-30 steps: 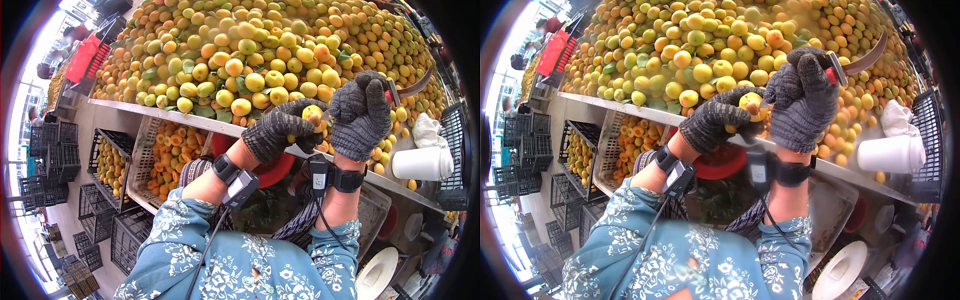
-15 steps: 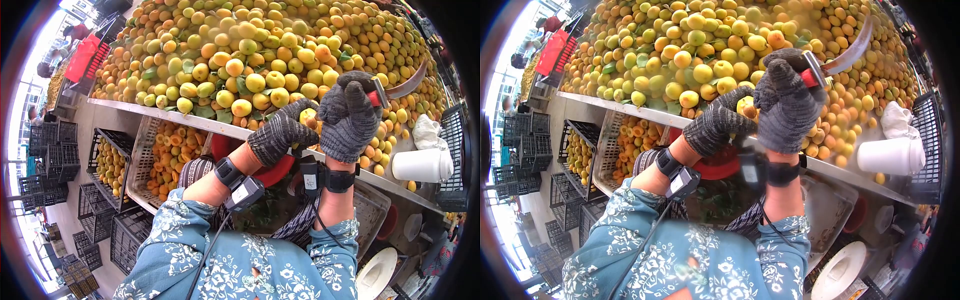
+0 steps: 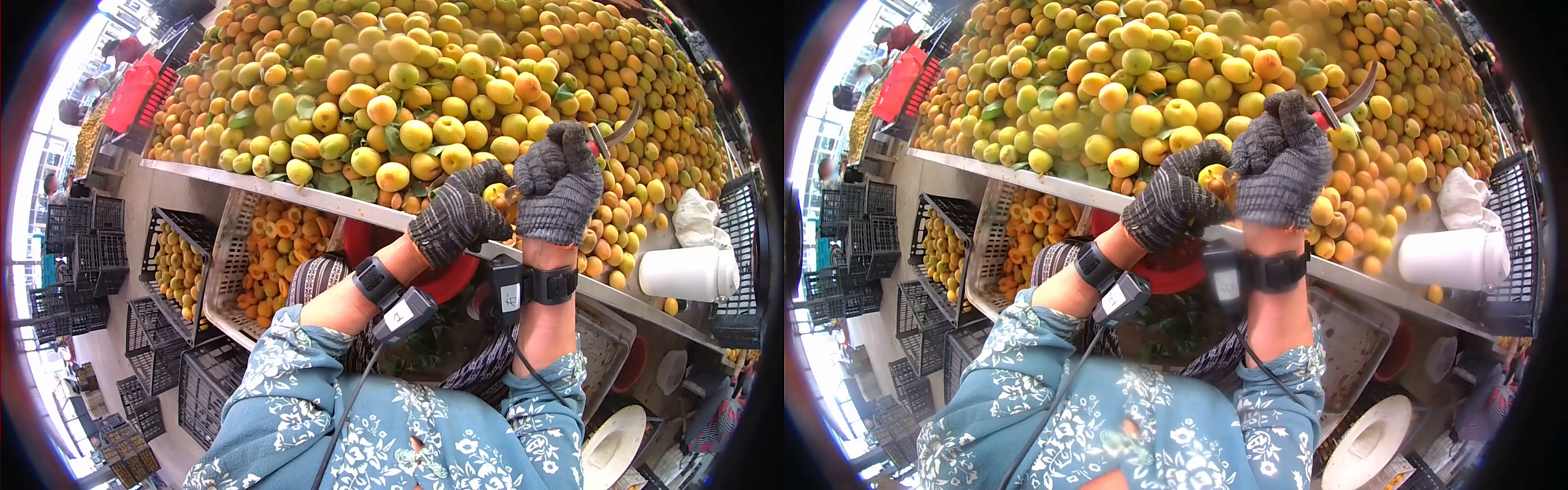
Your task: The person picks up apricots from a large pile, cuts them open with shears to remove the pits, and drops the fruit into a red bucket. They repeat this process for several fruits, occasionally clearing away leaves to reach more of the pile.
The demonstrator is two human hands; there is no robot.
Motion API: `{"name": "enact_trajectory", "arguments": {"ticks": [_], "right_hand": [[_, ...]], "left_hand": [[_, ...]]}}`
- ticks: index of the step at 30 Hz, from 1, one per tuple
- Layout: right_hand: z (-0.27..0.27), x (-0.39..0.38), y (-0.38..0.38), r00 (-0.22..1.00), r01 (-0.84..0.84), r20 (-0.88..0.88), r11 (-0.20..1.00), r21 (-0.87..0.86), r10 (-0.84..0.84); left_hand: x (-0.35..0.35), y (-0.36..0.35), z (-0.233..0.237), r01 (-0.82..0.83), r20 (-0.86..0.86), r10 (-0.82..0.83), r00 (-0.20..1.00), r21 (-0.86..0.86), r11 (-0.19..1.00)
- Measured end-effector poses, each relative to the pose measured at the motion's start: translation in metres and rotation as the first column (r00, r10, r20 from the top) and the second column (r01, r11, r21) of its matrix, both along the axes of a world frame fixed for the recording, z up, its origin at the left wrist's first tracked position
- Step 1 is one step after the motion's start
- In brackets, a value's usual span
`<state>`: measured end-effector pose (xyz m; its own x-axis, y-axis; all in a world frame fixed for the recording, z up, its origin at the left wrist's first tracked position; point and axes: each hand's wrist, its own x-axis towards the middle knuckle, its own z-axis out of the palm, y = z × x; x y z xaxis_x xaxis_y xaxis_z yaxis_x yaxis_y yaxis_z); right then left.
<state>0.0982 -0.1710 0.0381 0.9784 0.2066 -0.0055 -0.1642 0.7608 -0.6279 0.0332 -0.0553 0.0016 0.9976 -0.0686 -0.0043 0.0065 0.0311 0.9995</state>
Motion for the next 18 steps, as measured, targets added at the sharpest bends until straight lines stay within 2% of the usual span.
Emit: {"name": "enact_trajectory", "arguments": {"ticks": [2, 4, 7, 9, 12, 14, 18], "right_hand": [[-0.002, 0.002, -0.001, 0.999, 0.002, -0.036, 1.0, -0.01, -0.003], [-0.006, 0.005, -0.003, 0.994, -0.078, -0.078, 0.996, 0.045, 0.081], [-0.012, 0.003, 0.001, 0.98, -0.085, -0.174, 0.993, 0.085, 0.099], [-0.016, 0.006, -0.002, 0.98, -0.109, -0.153, 0.985, 0.13, 0.128], [-0.026, 0.013, -0.008, 0.976, -0.166, -0.101, 0.962, 0.216, 0.191], [-0.031, 0.017, -0.008, 0.947, -0.212, -0.153, 0.905, 0.368, 0.284], [-0.024, 0.014, -0.007, 0.935, -0.188, -0.232, 0.93, 0.315, 0.268]], "left_hand": [[0.002, -0.002, -0.002, -0.111, 0.252, 0.044, 0.967, 0.26, 0.959], [0.006, -0.004, -0.009, -0.137, 0.261, 0.072, 0.963, 0.241, 0.961], [0.006, -0.006, -0.013, -0.154, 0.251, 0.11, 0.962, 0.166, 0.974], [0.006, -0.006, -0.013, -0.145, 0.233, 0.116, 0.966, 0.111, 0.983], [0.007, -0.004, -0.013, -0.165, 0.244, 0.124, 0.962, 0.154, 0.974], [0.005, -0.006, -0.012, -0.238, 0.245, 0.174, 0.954, 0.264, 0.935], [0.0, -0.004, 0.001, -0.248, 0.218, 0.179, 0.959, 0.349, 0.904]]}}
